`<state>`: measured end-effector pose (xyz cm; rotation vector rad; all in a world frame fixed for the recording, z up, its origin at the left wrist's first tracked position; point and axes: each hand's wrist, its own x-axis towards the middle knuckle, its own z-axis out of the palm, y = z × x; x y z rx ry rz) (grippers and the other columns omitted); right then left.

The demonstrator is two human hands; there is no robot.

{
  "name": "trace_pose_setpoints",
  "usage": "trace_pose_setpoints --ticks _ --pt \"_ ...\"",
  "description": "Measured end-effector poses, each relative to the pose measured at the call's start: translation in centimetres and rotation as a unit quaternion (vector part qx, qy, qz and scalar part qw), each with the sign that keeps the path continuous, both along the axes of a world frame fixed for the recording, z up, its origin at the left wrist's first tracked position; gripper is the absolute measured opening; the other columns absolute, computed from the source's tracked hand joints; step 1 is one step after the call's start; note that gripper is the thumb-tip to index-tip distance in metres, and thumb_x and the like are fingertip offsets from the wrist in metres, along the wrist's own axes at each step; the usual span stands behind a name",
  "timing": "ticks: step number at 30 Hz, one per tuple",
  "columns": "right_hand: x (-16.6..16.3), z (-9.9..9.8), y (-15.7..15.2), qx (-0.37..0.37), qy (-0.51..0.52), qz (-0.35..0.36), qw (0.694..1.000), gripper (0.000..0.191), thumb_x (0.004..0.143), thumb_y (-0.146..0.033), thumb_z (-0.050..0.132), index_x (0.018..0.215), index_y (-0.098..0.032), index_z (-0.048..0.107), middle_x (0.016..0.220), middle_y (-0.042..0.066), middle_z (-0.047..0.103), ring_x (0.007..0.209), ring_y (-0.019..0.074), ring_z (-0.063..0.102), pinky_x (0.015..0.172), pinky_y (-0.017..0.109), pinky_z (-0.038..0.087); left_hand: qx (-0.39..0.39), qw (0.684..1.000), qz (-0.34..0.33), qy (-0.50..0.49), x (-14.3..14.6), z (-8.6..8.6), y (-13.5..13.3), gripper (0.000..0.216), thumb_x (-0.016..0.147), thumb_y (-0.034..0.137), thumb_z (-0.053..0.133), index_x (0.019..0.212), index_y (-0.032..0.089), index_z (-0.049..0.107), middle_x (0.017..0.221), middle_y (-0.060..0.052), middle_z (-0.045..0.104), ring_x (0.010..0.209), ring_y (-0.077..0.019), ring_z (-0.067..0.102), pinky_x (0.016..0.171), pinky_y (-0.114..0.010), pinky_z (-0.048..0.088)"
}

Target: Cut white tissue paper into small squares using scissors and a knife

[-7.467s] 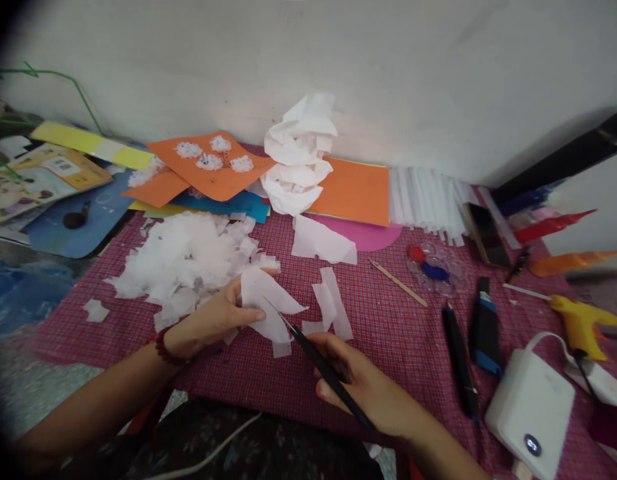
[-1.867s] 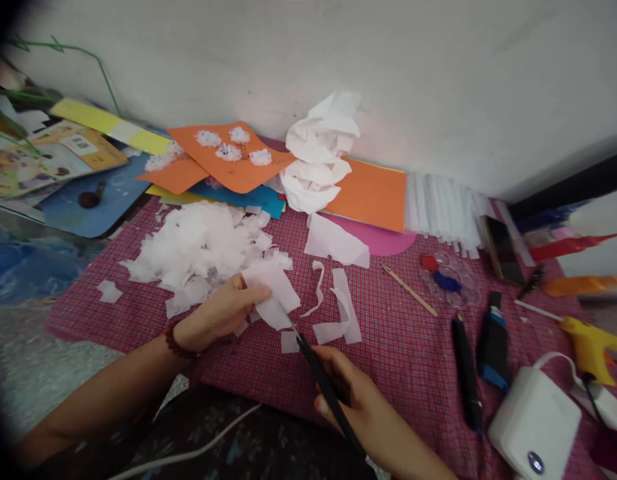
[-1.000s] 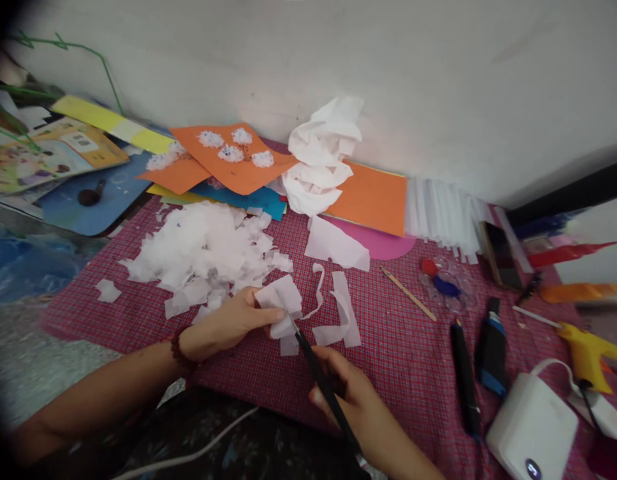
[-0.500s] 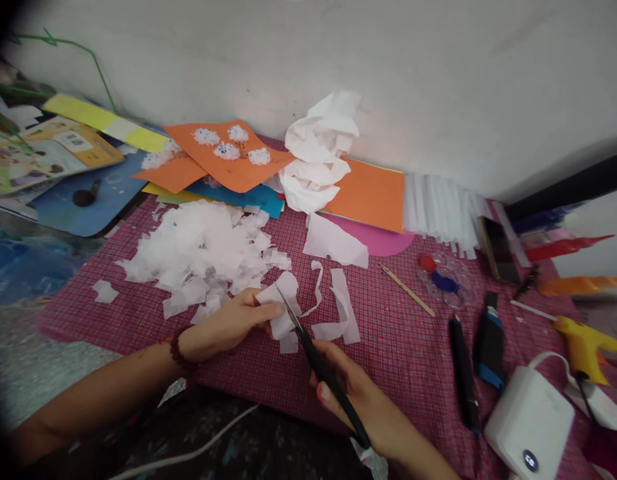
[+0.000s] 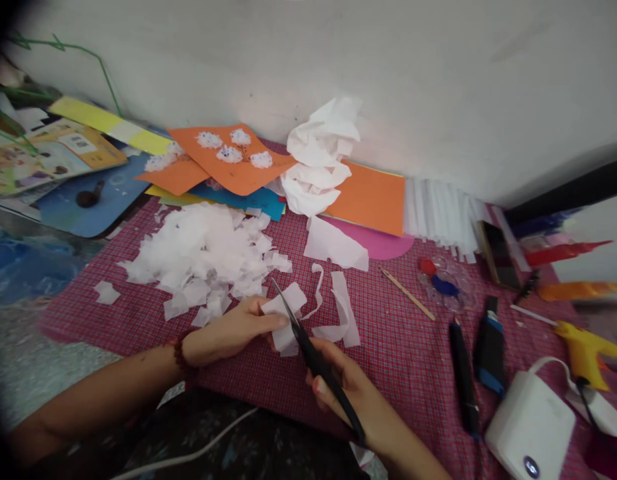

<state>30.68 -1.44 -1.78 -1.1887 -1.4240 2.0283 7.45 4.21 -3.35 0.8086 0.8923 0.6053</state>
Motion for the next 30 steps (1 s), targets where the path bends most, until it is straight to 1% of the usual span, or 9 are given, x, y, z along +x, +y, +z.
trace_pose_setpoints --ticks 4,10,15,18,20,23,25,27,30 --pt "-0.1 -0.3 -0.4 -0.014 0.016 -0.014 1.000 0.070 0.087 -0.069 0.060 0.138 -0.022 0.051 0.085 0.002 0.050 0.062 0.0108 0.041 0.053 0.024 0.034 0.002 1.000 -0.013 -0.008 0.0 0.1 0.0 0.026 0.074 0.041 0.071 0.069 0.016 0.068 0.063 -0.001 0.065 0.055 -0.0105 0.057 0.057 -0.023 0.047" --pt "-0.4 0.1 -0.5 -0.027 0.003 -0.019 0.999 0.066 0.086 -0.069 0.061 0.132 -0.022 0.056 0.078 -0.001 0.046 0.057 0.0090 0.037 0.049 0.022 0.031 0.000 1.000 -0.007 0.005 0.1 0.3 0.0 0.022 0.074 0.036 0.070 0.067 0.016 0.067 0.062 -0.001 0.065 0.056 -0.0109 0.057 0.059 -0.023 0.046" --pt "-0.6 0.0 -0.5 -0.053 -0.009 -0.050 0.997 0.069 0.085 -0.069 0.063 0.133 -0.021 0.054 0.074 -0.003 0.046 0.048 0.0056 0.034 0.044 0.021 0.026 0.000 1.000 -0.012 -0.024 0.1 0.4 -0.2 0.015 0.069 0.026 0.073 0.077 0.015 0.070 0.075 -0.002 0.070 0.068 -0.0122 0.061 0.071 -0.025 0.048" --pt "0.1 -0.1 -0.5 -0.014 0.005 -0.059 0.998 0.070 0.085 -0.072 0.060 0.134 -0.022 0.055 0.082 0.000 0.054 0.056 0.0091 0.045 0.051 0.023 0.035 0.026 0.998 -0.019 -0.045 -0.4 1.1 -0.4 0.019 0.069 0.020 0.071 0.087 0.015 0.073 0.089 -0.003 0.073 0.080 -0.0133 0.063 0.078 -0.024 0.048" --pt "1.1 -0.2 -0.6 0.015 0.007 -0.052 0.999 0.064 0.089 -0.070 0.056 0.135 -0.025 0.055 0.091 0.003 0.059 0.070 0.0137 0.052 0.065 0.027 0.044 0.045 0.997 -0.006 -0.057 -1.1 1.7 -0.4 0.017 0.070 0.017 0.068 0.087 0.014 0.074 0.089 -0.004 0.073 0.083 -0.0133 0.064 0.079 -0.023 0.048" --pt "2.7 -0.2 -0.6 0.022 0.006 -0.011 1.000 0.064 0.092 -0.067 0.053 0.144 -0.030 0.050 0.105 0.006 0.061 0.087 0.0185 0.058 0.081 0.032 0.048 0.042 0.996 0.033 -0.071 -2.3 2.4 -0.3 0.012 0.071 0.016 0.069 0.082 0.015 0.071 0.077 -0.002 0.070 0.072 -0.0116 0.063 0.073 -0.023 0.048" --pt "3.5 0.1 -0.6 0.007 0.001 0.030 1.000 0.069 0.091 -0.067 0.056 0.149 -0.031 0.046 0.110 0.009 0.062 0.091 0.0211 0.060 0.081 0.034 0.050 0.018 0.997 0.051 -0.057 -3.2 2.7 -0.2 0.012 0.073 0.022 0.072 0.081 0.015 0.068 0.070 -0.001 0.068 0.061 -0.0101 0.060 0.063 -0.022 0.048" --pt "3.9 0.5 -0.7 -0.003 -0.011 0.067 0.998 0.072 0.087 -0.065 0.062 0.149 -0.030 0.048 0.111 0.011 0.063 0.092 0.0234 0.061 0.078 0.035 0.052 -0.002 0.998 0.059 -0.028 -4.0 2.9 -0.2 0.019 0.074 0.030 0.076 0.082 0.015 0.067 0.068 -0.001 0.067 0.056 -0.0090 0.060 0.056 -0.020 0.046" --pt "4.1 0.6 -1.2 -0.001 -0.027 0.062 0.998 0.072 0.084 -0.064 0.066 0.146 -0.029 0.052 0.110 0.012 0.065 0.090 0.0243 0.062 0.079 0.037 0.053 -0.003 0.997 0.080 -0.011 -4.8 2.9 -0.3 0.026 0.074 0.036 0.080 0.082 0.015 0.068 0.066 0.000 0.067 0.054 -0.0082 0.060 0.053 -0.018 0.044"
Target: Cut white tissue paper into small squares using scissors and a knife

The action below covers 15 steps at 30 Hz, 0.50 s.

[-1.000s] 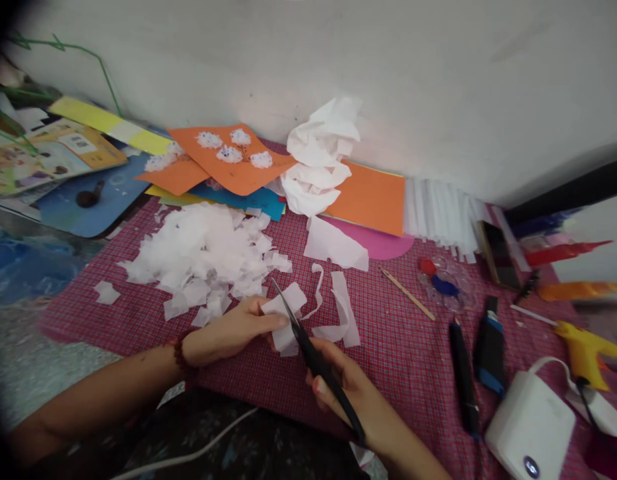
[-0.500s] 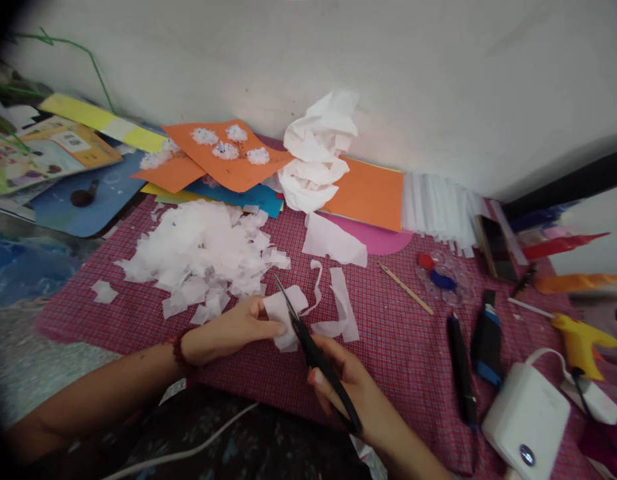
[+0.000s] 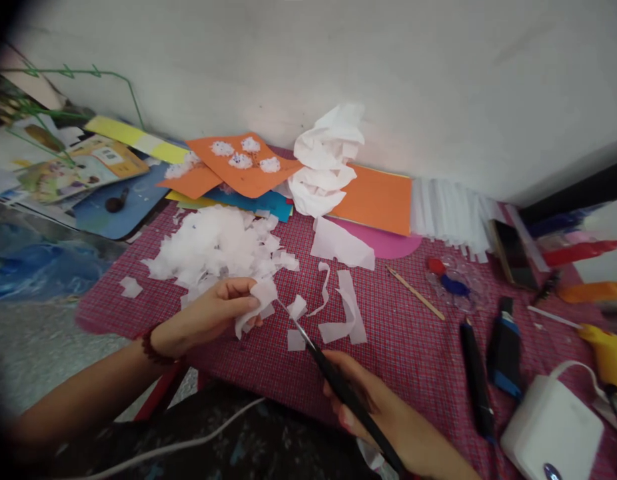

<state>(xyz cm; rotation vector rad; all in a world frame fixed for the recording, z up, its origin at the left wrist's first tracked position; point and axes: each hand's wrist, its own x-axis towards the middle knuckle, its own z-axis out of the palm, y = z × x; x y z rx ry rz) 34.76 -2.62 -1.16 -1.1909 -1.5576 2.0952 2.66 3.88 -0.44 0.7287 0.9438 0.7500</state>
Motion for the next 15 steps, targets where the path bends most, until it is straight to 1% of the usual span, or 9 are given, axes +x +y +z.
trace_pose_setpoints --ticks 2,5,6,7,8,10,12,15 --pt "-0.1 -0.3 -0.5 -0.007 0.009 -0.041 0.999 0.073 0.084 -0.067 0.064 0.146 -0.030 0.052 0.108 0.011 0.065 0.088 0.0247 0.063 0.081 0.039 0.053 0.016 0.999 0.026 -0.009 -0.4 0.0 -0.2 0.027 0.074 0.037 0.081 0.082 0.014 0.069 0.065 -0.001 0.068 0.054 -0.0081 0.060 0.052 -0.018 0.044" --pt "-0.5 -0.8 -1.2 -0.032 0.036 -0.122 0.991 0.072 0.086 -0.077 0.049 0.141 -0.030 0.056 0.103 0.012 0.066 0.081 0.0245 0.063 0.077 0.040 0.052 0.029 0.996 0.073 -0.031 -1.2 0.0 -0.7 0.029 0.072 0.036 0.084 0.089 0.016 0.073 0.069 -0.001 0.071 0.055 -0.0091 0.062 0.054 -0.019 0.048" --pt "-0.7 -0.9 -1.3 -0.039 0.046 -0.133 0.989 0.073 0.086 -0.080 0.043 0.139 -0.031 0.057 0.100 0.012 0.066 0.079 0.0241 0.062 0.075 0.040 0.052 0.027 0.995 0.087 -0.036 -1.5 0.1 -0.9 0.030 0.071 0.035 0.085 0.094 0.017 0.074 0.072 -0.001 0.072 0.057 -0.0095 0.063 0.055 -0.019 0.050" --pt "-0.9 -0.8 -1.3 -0.045 0.053 -0.130 0.989 0.075 0.086 -0.081 0.039 0.138 -0.031 0.058 0.099 0.012 0.065 0.078 0.0238 0.062 0.074 0.040 0.052 0.022 0.994 0.099 -0.040 -1.7 0.1 -1.0 0.033 0.071 0.032 0.086 0.098 0.019 0.075 0.075 0.000 0.073 0.058 -0.0093 0.064 0.056 -0.019 0.051" --pt "-1.0 -0.6 -1.3 -0.048 0.057 -0.115 0.991 0.075 0.085 -0.082 0.039 0.137 -0.032 0.058 0.098 0.011 0.065 0.078 0.0236 0.061 0.074 0.040 0.052 0.016 0.993 0.108 -0.044 -2.0 0.1 -1.2 0.035 0.070 0.030 0.087 0.102 0.020 0.076 0.077 0.000 0.073 0.058 -0.0088 0.064 0.056 -0.019 0.051" --pt "-1.4 0.1 -0.9 -0.050 0.056 -0.064 0.995 0.072 0.084 -0.079 0.050 0.138 -0.032 0.058 0.100 0.011 0.065 0.082 0.0242 0.062 0.076 0.040 0.051 0.006 0.992 0.116 -0.057 -2.4 -0.1 -1.5 0.039 0.072 0.028 0.086 0.109 0.023 0.076 0.079 0.000 0.073 0.057 -0.0078 0.064 0.056 -0.018 0.052" --pt "-2.1 0.8 -0.2 -0.046 0.044 -0.007 0.998 0.070 0.084 -0.072 0.061 0.140 -0.031 0.057 0.102 0.011 0.065 0.087 0.0243 0.062 0.079 0.038 0.051 0.005 0.990 0.118 -0.077 -2.6 -0.5 -1.9 0.039 0.073 0.028 0.085 0.111 0.023 0.076 0.076 0.000 0.072 0.056 -0.0075 0.063 0.056 -0.018 0.053" --pt "-3.6 1.4 0.8 -0.030 0.028 0.059 0.997 0.069 0.086 -0.068 0.061 0.143 -0.029 0.054 0.106 0.010 0.063 0.090 0.0229 0.059 0.080 0.035 0.049 0.010 0.987 0.124 -0.099 -2.7 -1.2 -2.2 0.040 0.075 0.030 0.084 0.114 0.024 0.076 0.074 0.001 0.071 0.056 -0.0076 0.063 0.056 -0.018 0.053"
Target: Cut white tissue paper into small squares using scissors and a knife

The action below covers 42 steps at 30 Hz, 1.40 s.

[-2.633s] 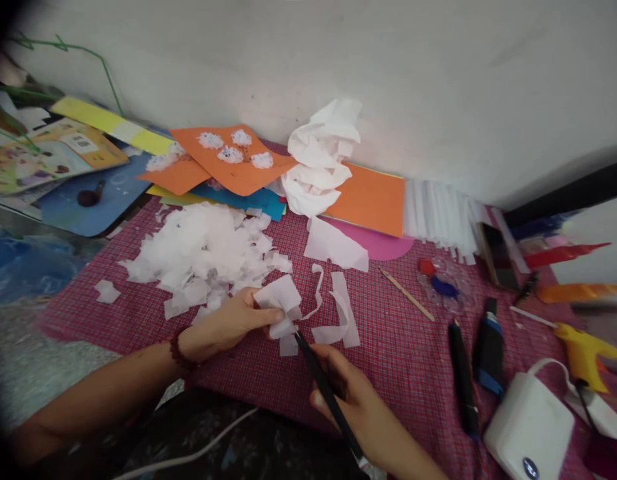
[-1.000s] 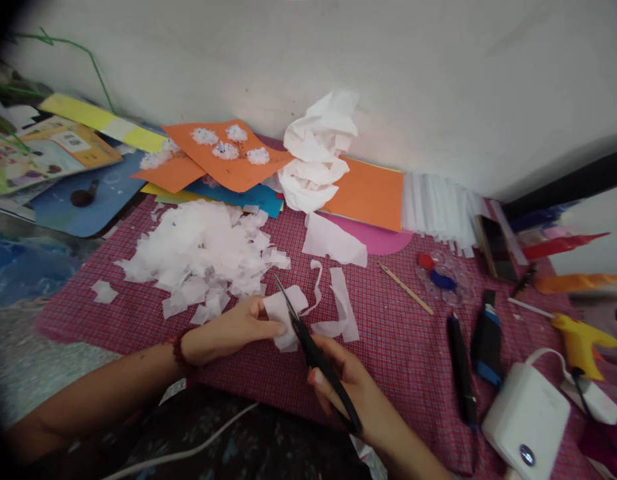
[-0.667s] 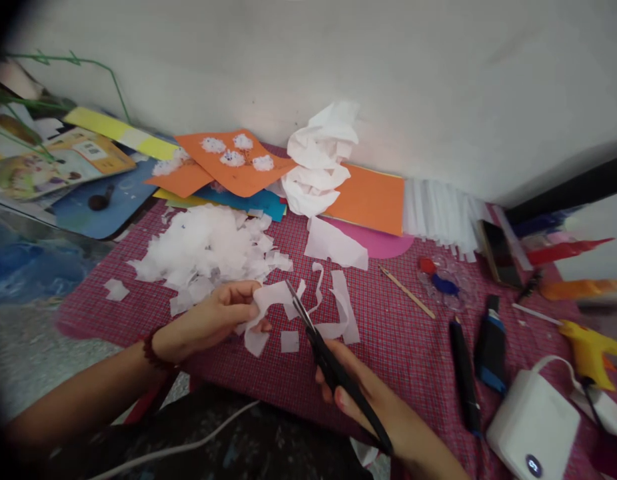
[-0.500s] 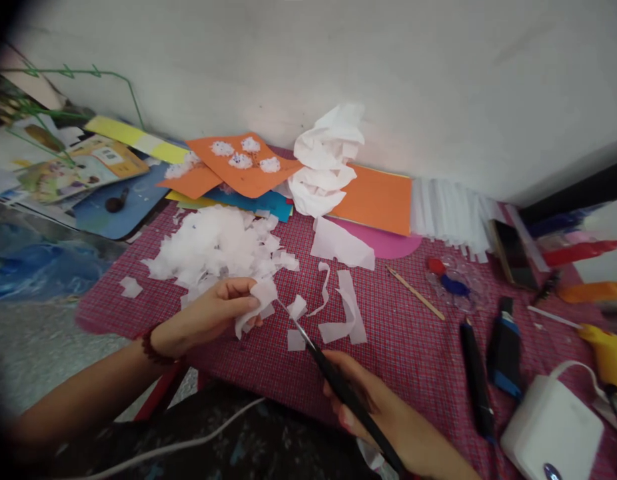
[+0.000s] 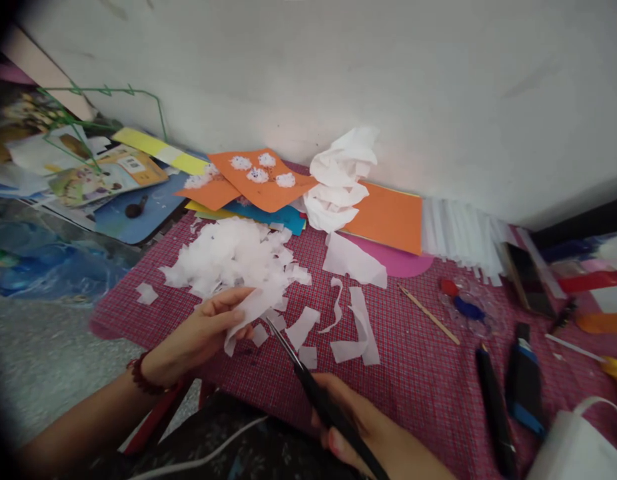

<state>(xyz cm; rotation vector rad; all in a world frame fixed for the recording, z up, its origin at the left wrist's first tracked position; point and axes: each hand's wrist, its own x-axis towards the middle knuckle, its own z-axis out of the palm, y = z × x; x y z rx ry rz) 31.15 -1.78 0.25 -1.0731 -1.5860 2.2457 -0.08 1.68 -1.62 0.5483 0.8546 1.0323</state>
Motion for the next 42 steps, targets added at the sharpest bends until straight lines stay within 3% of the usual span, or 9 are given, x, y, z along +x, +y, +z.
trace_pose_setpoints --ticks 7,12,22,25,29,32,36,39,42 --pt "-1.8 -1.0 1.7 0.003 -0.001 0.004 1.000 0.082 0.086 -0.073 0.056 0.150 -0.024 0.044 0.111 0.011 0.061 0.091 0.0229 0.058 0.086 0.039 0.047 -0.004 1.000 0.004 0.017 -0.1 -0.6 -0.4 0.042 0.074 0.031 0.085 0.114 0.022 0.074 0.078 0.001 0.069 0.058 -0.0068 0.060 0.058 -0.019 0.053" --pt "-2.5 -0.2 2.2 0.012 -0.029 0.011 0.999 0.085 0.084 -0.072 0.059 0.150 -0.019 0.044 0.113 0.014 0.062 0.100 0.0269 0.060 0.095 0.043 0.046 -0.007 0.999 -0.023 0.047 -0.5 -1.1 -0.9 0.041 0.076 0.038 0.083 0.111 0.018 0.074 0.082 -0.003 0.072 0.060 -0.0068 0.061 0.057 -0.016 0.048" --pt "-5.0 1.1 2.3 0.065 -0.106 -0.016 0.992 0.065 0.084 -0.040 0.069 0.142 -0.020 0.050 0.132 0.015 0.057 0.122 0.0322 0.054 0.108 0.049 0.039 0.005 0.992 -0.017 0.128 -0.8 -0.7 -1.4 0.033 0.082 0.034 0.077 0.112 0.020 0.071 0.093 -0.003 0.075 0.071 -0.0094 0.065 0.064 -0.019 0.049" --pt "-5.0 1.1 2.4 0.055 -0.091 -0.029 0.994 0.065 0.083 -0.047 0.070 0.139 -0.018 0.052 0.120 0.014 0.061 0.111 0.0298 0.057 0.102 0.047 0.042 0.022 0.991 -0.010 0.133 -0.9 -0.5 -1.1 0.030 0.083 0.031 0.076 0.111 0.022 0.072 0.093 -0.001 0.075 0.071 -0.0088 0.064 0.064 -0.018 0.048" --pt "-5.2 0.9 2.5 0.021 -0.050 -0.053 0.997 0.068 0.080 -0.062 0.070 0.132 -0.019 0.058 0.104 0.009 0.062 0.092 0.0240 0.056 0.082 0.037 0.047 0.029 0.990 -0.021 0.140 -1.1 -0.4 -0.7 0.029 0.085 0.031 0.075 0.113 0.024 0.072 0.098 -0.001 0.075 0.072 -0.0083 0.064 0.064 -0.018 0.048" --pt "-5.4 0.6 2.5 0.020 -0.040 -0.079 0.996 0.062 0.078 -0.064 0.072 0.122 -0.020 0.064 0.092 0.005 0.059 0.078 0.0180 0.051 0.069 0.030 0.043 0.038 0.987 -0.029 0.154 -1.4 0.0 -0.4 0.029 0.085 0.032 0.074 0.113 0.024 0.073 0.104 -0.002 0.075 0.075 -0.0091 0.065 0.067 -0.019 0.050" --pt "-6.0 0.0 2.9 -0.014 -0.052 -0.066 0.996 0.060 0.080 -0.061 0.073 0.122 -0.021 0.062 0.083 0.000 0.054 0.057 0.0093 0.037 0.051 0.024 0.030 0.027 0.985 -0.031 0.168 -2.0 0.9 0.1 0.031 0.080 0.035 0.078 0.107 0.021 0.073 0.092 -0.001 0.074 0.070 -0.0086 0.063 0.063 -0.018 0.048" --pt "-6.5 -0.4 3.5 -0.017 -0.045 -0.053 0.997 0.068 0.080 -0.067 0.068 0.127 -0.020 0.058 0.079 -0.002 0.049 0.052 0.0076 0.033 0.048 0.023 0.027 0.002 0.986 -0.037 0.160 -2.6 1.2 0.3 0.030 0.076 0.040 0.081 0.089 0.016 0.071 0.076 0.001 0.069 0.059 -0.0070 0.058 0.055 -0.017 0.044" --pt "-6.5 -0.4 4.1 0.055 -0.030 -0.029 0.998 0.070 0.082 -0.074 0.062 0.124 -0.019 0.058 0.085 0.002 0.053 0.065 0.0128 0.046 0.059 0.027 0.040 -0.009 0.988 -0.016 0.153 -3.0 0.9 0.4 0.035 0.072 0.045 0.082 0.074 0.014 0.065 0.062 0.002 0.062 0.051 -0.0060 0.052 0.051 -0.017 0.040"
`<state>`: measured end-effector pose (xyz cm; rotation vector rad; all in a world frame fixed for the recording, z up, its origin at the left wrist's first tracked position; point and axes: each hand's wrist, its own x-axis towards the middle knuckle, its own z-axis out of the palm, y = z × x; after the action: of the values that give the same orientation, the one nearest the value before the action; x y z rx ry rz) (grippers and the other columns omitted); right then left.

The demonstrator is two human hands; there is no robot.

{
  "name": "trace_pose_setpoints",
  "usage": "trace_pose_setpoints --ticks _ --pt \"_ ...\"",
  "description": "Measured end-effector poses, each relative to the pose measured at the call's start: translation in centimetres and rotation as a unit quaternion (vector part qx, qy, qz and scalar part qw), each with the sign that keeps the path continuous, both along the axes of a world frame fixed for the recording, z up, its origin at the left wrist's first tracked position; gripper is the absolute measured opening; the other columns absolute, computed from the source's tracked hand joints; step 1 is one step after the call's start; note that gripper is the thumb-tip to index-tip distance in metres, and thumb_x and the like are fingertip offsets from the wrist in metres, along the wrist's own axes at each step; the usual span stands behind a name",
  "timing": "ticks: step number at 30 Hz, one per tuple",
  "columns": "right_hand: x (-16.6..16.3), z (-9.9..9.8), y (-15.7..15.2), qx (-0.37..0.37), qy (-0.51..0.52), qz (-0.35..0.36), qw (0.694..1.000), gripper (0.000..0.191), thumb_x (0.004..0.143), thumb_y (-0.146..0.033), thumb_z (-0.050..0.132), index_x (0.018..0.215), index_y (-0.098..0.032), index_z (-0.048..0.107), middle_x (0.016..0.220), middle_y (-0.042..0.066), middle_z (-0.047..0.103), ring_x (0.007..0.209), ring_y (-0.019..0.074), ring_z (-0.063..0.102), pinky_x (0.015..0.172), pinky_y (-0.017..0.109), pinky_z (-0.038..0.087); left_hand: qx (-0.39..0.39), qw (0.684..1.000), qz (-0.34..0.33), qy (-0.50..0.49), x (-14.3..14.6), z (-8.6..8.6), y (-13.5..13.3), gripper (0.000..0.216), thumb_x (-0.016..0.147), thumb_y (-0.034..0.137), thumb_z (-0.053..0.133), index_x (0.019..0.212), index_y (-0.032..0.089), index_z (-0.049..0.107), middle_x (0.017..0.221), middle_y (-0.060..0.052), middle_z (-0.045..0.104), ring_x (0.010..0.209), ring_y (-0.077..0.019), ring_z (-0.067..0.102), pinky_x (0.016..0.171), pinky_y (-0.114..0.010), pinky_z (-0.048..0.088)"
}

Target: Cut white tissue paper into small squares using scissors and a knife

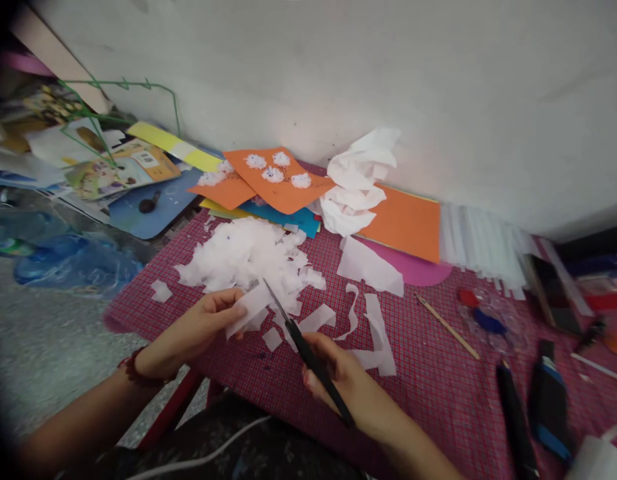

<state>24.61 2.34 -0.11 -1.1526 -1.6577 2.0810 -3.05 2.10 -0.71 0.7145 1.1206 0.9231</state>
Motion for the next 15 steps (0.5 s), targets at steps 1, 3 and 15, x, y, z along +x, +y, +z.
trace_pose_setpoints --ticks 1,3,15 --pt "0.1 0.1 0.2 0.025 0.003 0.012 1.000 0.069 0.083 -0.075 0.059 0.124 -0.018 0.058 0.089 0.004 0.055 0.072 0.0153 0.050 0.066 0.029 0.044 0.005 1.000 0.014 -0.003 -0.1 -0.1 0.1 0.036 0.072 0.045 0.082 0.073 0.014 0.064 0.061 0.002 0.062 0.051 -0.0061 0.052 0.051 -0.017 0.040" --pt "0.4 0.2 0.4 0.046 0.004 0.037 0.998 0.071 0.086 -0.075 0.055 0.128 -0.018 0.056 0.096 0.008 0.059 0.085 0.0196 0.055 0.079 0.034 0.048 0.024 0.999 0.042 -0.012 -0.1 -0.3 0.3 0.035 0.071 0.043 0.083 0.073 0.014 0.063 0.061 0.002 0.062 0.052 -0.0065 0.053 0.053 -0.018 0.041" --pt "0.0 1.0 0.5 0.041 -0.032 0.099 0.994 0.065 0.088 -0.051 0.066 0.142 -0.018 0.052 0.122 0.014 0.065 0.109 0.0289 0.063 0.097 0.043 0.051 0.029 0.997 0.057 -0.035 -0.2 -0.4 0.8 0.030 0.073 0.039 0.080 0.078 0.015 0.063 0.062 0.002 0.063 0.050 -0.0075 0.055 0.052 -0.020 0.044"
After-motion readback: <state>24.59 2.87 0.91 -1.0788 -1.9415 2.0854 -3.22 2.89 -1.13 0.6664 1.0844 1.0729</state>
